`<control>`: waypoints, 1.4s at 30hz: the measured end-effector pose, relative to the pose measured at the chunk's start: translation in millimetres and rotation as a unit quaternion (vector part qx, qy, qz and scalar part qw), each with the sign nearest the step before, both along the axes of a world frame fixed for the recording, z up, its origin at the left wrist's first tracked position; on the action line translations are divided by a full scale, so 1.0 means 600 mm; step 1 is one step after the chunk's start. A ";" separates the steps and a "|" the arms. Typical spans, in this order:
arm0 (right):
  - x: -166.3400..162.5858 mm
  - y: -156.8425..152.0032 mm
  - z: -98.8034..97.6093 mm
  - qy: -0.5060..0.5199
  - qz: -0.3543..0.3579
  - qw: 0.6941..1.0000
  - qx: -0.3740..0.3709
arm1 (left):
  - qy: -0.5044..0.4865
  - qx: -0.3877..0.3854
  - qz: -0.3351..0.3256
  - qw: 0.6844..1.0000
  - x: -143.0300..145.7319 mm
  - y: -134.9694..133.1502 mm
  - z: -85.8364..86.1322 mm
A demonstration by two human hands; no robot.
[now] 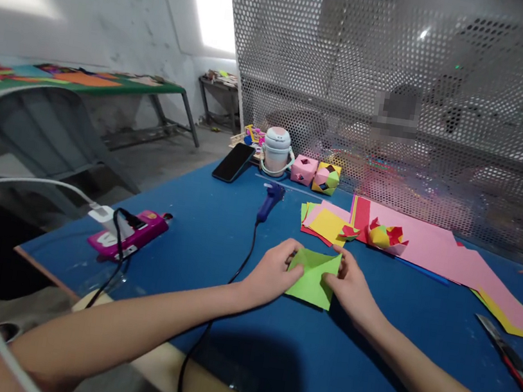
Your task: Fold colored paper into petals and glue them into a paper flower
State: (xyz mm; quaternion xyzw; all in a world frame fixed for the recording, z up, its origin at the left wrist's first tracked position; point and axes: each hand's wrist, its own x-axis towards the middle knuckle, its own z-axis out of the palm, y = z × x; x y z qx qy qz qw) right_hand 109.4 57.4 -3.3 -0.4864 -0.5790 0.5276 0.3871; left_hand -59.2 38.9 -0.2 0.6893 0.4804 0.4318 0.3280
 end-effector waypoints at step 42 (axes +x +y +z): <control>0.042 0.006 -0.039 -0.311 0.112 0.878 0.347 | 0.261 0.058 -0.057 0.962 -0.035 0.046 -0.031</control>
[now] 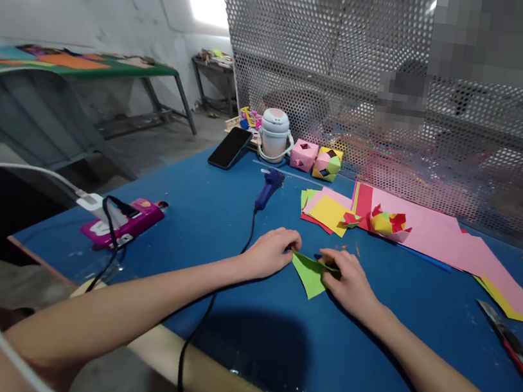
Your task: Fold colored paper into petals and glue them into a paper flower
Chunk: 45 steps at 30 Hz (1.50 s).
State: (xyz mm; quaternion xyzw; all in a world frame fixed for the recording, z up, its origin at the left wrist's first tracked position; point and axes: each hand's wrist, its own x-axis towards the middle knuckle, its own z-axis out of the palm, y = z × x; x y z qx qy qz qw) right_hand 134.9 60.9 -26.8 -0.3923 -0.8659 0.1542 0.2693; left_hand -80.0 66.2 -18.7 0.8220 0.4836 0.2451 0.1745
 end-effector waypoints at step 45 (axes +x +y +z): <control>0.012 -0.035 0.044 -0.294 0.157 0.912 0.240 | 0.076 -0.018 -0.082 0.994 -0.018 0.010 0.019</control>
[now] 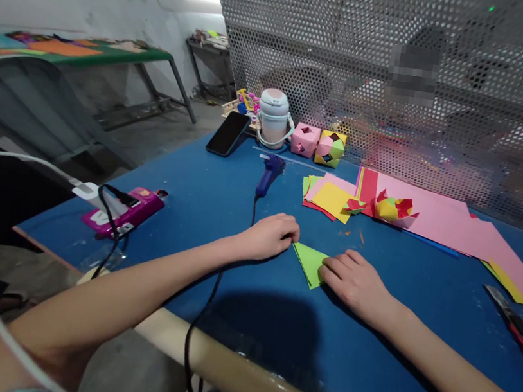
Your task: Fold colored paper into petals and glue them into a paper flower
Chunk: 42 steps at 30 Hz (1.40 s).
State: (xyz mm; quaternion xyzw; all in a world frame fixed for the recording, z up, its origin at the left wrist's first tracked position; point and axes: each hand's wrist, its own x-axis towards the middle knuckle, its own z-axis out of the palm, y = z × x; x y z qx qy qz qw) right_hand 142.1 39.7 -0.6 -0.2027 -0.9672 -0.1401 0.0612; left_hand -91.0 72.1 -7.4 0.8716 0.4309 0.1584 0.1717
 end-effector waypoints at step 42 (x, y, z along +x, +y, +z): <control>0.005 -0.016 -0.006 -0.021 -0.039 0.997 -0.058 | 0.024 0.064 -0.073 0.995 0.023 -0.032 -0.005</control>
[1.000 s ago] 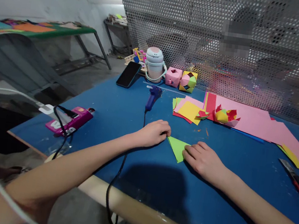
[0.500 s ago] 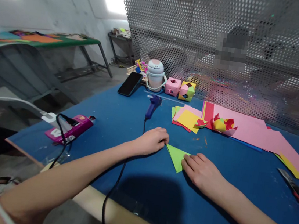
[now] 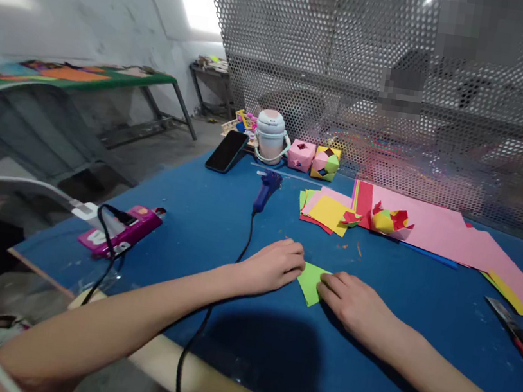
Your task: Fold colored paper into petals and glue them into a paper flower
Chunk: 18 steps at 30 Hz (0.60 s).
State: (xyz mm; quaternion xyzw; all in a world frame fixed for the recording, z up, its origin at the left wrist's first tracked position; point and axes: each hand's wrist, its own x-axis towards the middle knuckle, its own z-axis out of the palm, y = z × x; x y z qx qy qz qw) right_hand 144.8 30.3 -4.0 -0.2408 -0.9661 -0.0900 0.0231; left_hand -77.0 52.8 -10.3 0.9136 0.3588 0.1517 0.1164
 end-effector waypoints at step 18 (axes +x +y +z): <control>0.037 0.020 0.064 -0.041 -0.140 0.978 -0.146 | 0.179 0.098 -0.036 0.978 0.000 -0.008 0.019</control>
